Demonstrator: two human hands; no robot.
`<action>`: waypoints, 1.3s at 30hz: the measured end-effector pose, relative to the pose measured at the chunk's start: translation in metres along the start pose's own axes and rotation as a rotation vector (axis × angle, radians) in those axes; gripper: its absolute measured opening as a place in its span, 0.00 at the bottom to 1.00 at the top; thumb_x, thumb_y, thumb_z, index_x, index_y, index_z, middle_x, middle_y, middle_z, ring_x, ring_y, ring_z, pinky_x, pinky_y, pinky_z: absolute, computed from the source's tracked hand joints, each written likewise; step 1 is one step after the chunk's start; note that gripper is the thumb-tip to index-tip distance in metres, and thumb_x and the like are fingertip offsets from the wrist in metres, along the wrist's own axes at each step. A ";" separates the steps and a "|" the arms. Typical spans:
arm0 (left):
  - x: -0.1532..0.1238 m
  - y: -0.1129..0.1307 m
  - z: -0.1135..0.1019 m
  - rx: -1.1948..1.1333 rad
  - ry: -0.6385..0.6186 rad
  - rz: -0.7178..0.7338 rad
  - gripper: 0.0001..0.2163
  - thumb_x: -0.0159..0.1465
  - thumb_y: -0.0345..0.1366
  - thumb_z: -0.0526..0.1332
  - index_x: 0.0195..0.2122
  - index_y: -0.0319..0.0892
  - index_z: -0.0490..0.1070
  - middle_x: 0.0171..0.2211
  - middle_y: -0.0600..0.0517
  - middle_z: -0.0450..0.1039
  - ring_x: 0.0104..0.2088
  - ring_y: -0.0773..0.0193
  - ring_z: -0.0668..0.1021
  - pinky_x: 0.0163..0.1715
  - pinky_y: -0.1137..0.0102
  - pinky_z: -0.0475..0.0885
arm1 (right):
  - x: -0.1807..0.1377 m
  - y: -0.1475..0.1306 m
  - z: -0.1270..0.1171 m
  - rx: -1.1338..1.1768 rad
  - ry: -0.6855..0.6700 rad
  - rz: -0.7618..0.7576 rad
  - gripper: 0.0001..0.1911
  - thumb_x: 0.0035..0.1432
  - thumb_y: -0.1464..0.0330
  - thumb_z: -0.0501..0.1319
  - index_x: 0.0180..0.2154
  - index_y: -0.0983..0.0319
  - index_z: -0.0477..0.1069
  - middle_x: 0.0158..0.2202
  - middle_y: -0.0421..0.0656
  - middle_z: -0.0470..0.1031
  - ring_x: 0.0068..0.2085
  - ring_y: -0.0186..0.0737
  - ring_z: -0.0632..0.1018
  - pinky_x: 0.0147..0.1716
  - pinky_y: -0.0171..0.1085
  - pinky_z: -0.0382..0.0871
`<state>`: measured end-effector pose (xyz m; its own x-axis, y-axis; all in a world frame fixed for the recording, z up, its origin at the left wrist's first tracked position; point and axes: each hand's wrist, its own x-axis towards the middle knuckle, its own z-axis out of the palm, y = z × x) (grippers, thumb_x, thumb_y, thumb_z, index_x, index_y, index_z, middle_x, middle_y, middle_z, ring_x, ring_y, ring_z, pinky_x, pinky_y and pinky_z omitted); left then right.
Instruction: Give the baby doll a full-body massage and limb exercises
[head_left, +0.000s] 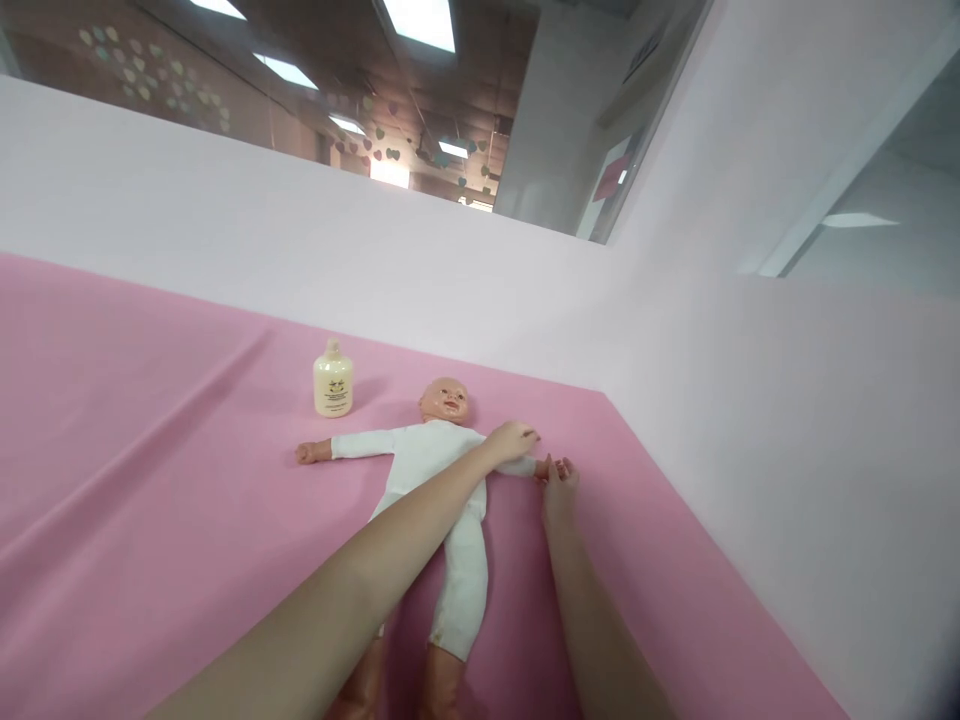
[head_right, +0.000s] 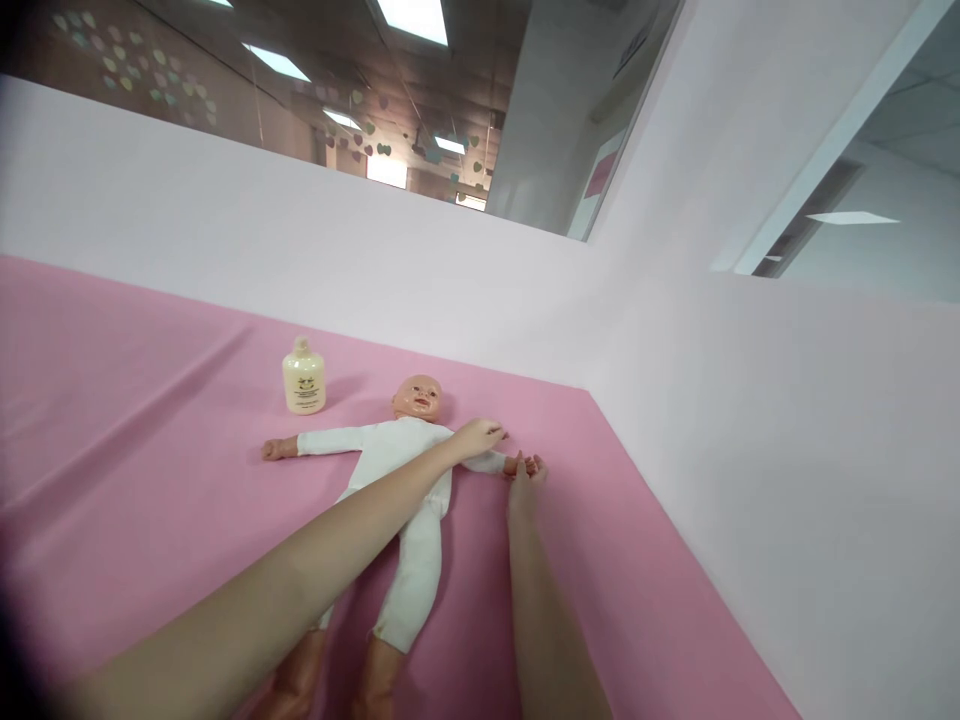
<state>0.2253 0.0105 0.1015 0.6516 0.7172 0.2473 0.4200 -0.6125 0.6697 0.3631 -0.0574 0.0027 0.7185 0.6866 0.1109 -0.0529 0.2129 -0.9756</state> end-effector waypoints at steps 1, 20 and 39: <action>-0.002 0.000 -0.009 -0.022 0.030 0.003 0.19 0.71 0.36 0.48 0.47 0.40 0.79 0.51 0.47 0.81 0.50 0.60 0.80 0.52 0.70 0.72 | 0.001 0.000 0.000 -0.023 0.012 -0.007 0.37 0.49 0.51 0.66 0.58 0.57 0.62 0.58 0.52 0.70 0.51 0.48 0.79 0.42 0.44 0.79; -0.242 -0.151 -0.126 0.452 0.504 -0.683 0.26 0.60 0.48 0.65 0.56 0.40 0.70 0.65 0.31 0.62 0.64 0.31 0.63 0.59 0.44 0.58 | -0.009 -0.018 -0.001 -0.365 0.039 -0.226 0.39 0.50 0.55 0.61 0.61 0.67 0.65 0.55 0.55 0.70 0.54 0.53 0.76 0.54 0.49 0.74; -0.222 -0.165 -0.132 -1.073 1.118 -0.348 0.13 0.59 0.45 0.67 0.41 0.45 0.73 0.38 0.48 0.78 0.39 0.60 0.80 0.41 0.64 0.74 | -0.120 -0.091 0.129 -0.498 -0.811 -0.586 0.24 0.64 0.63 0.53 0.60 0.57 0.68 0.62 0.51 0.70 0.61 0.48 0.72 0.58 0.49 0.69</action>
<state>-0.0715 -0.0039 0.0285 -0.3535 0.9351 0.0271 -0.4935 -0.2110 0.8438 0.1916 -0.0695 0.1031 -0.1335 0.8602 0.4923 0.5599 0.4753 -0.6787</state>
